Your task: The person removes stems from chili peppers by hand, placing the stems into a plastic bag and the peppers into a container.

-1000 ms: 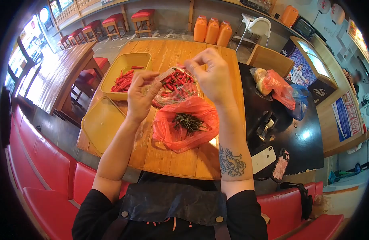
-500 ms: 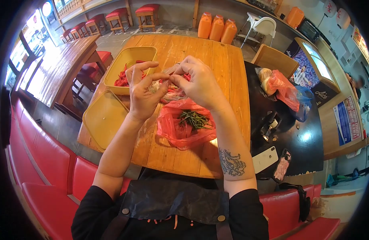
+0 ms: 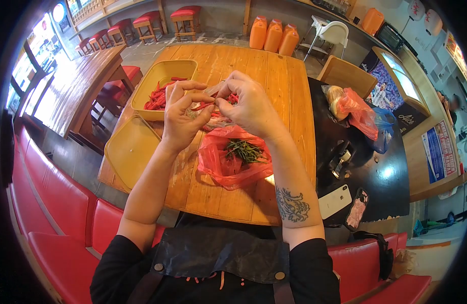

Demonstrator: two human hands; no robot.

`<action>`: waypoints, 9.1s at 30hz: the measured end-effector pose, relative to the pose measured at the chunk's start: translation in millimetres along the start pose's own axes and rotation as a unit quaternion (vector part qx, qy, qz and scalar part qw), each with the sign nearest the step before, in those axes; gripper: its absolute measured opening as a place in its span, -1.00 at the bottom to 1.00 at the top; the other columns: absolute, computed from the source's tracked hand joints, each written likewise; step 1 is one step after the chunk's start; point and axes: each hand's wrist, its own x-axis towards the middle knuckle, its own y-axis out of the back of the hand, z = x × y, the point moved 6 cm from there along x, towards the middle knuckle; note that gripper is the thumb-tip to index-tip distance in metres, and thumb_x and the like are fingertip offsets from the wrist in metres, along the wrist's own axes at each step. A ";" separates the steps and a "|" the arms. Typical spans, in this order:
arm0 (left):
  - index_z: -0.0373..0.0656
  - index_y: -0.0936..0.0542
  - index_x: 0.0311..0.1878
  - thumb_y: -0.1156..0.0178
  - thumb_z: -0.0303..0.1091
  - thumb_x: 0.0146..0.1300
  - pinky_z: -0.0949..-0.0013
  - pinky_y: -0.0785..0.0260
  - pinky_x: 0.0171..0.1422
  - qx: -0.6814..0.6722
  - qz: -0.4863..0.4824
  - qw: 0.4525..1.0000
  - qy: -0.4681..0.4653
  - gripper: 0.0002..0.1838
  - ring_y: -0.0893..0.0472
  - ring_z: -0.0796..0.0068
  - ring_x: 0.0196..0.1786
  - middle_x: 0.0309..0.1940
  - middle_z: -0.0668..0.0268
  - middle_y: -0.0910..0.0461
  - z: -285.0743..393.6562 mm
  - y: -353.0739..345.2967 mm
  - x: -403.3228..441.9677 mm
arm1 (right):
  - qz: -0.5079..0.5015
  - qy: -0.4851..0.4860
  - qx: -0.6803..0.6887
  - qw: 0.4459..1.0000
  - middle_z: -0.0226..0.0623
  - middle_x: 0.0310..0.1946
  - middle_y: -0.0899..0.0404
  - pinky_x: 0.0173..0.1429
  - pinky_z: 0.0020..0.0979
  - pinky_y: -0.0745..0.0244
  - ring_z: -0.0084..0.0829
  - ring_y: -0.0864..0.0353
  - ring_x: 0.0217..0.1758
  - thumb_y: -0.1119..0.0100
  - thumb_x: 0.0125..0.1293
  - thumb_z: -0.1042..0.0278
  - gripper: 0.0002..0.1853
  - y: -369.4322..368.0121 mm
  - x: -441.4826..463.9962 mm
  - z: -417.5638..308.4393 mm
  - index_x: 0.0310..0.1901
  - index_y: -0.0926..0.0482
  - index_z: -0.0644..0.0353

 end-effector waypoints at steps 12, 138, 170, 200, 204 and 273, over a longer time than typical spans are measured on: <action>-0.11 -0.66 -0.36 -0.36 -0.43 0.00 0.26 -0.18 0.23 -0.162 -0.039 0.977 0.133 -0.89 -0.36 0.30 0.08 -0.03 0.28 -0.51 -18.7 -7.8 -4.7 | -0.002 0.004 0.045 0.999 -0.26 -0.34 -0.48 -0.06 -0.45 -0.40 -0.40 -0.52 -0.22 -0.18 0.07 0.58 -0.93 -5.7 0.3 8.1 -0.49 -0.47 0.32; -0.31 -0.56 -0.32 -0.35 -0.47 0.10 0.50 -0.46 -0.18 -0.325 -0.135 0.911 0.217 -0.84 -0.58 0.64 -0.30 -0.40 0.29 -0.62 -8.6 -75.7 -31.4 | 0.218 -0.007 -0.103 0.971 -0.32 -0.60 -0.44 -0.34 -0.37 -0.34 -0.38 -0.45 -0.52 -0.26 0.06 0.55 -0.84 18.3 -76.6 34.0 -0.54 -0.45 0.23; -0.20 -0.62 -0.19 -0.22 -0.32 0.17 0.14 -0.40 -0.02 0.071 -0.209 0.965 0.143 -0.81 -0.57 0.06 -0.10 -0.23 0.11 -0.58 -77.4 -62.8 -27.6 | 0.012 0.019 -0.249 0.968 -0.30 -0.25 -0.48 0.13 -0.18 -0.28 -0.24 -0.49 -0.09 -0.31 0.03 0.46 -0.77 -11.6 -75.4 32.9 -0.23 -0.58 0.14; -0.22 -0.51 -0.19 -0.30 -0.42 0.20 0.48 -0.47 -0.10 -0.530 -0.149 0.753 0.361 -0.82 -0.59 0.56 -0.24 -0.23 0.32 -0.58 -29.6 -81.1 -30.6 | 0.144 -0.012 -0.067 0.987 -0.20 -0.32 -0.55 -0.14 -0.40 -0.48 -0.31 -0.61 -0.25 -0.29 0.14 0.51 -0.80 2.7 -72.4 31.4 -0.18 -0.57 0.28; -0.22 -0.50 -0.19 -0.29 -0.40 0.22 0.50 -0.47 -0.08 -0.509 -0.198 0.762 0.349 -0.81 -0.59 0.57 -0.22 -0.28 0.35 -0.57 -28.3 -88.0 -37.4 | 0.162 -0.054 -0.019 0.985 -0.24 -0.39 -0.59 -0.16 -0.48 -0.47 -0.45 -0.62 -0.27 -0.28 0.16 0.54 -0.87 5.8 -75.5 40.6 -0.25 -0.60 0.30; -0.25 -0.57 -0.06 -0.22 -0.41 0.12 0.05 -0.33 0.13 0.276 -0.233 0.908 0.211 -0.70 -0.48 -0.10 0.12 -0.06 -0.04 -0.56 -130.2 -87.1 -26.8 | -0.089 0.023 -0.228 0.969 -0.29 -0.39 -0.50 0.05 -0.27 -0.29 -0.22 -0.48 -0.17 -0.28 0.08 0.39 -0.88 -14.0 -79.7 42.3 -0.41 -0.53 0.18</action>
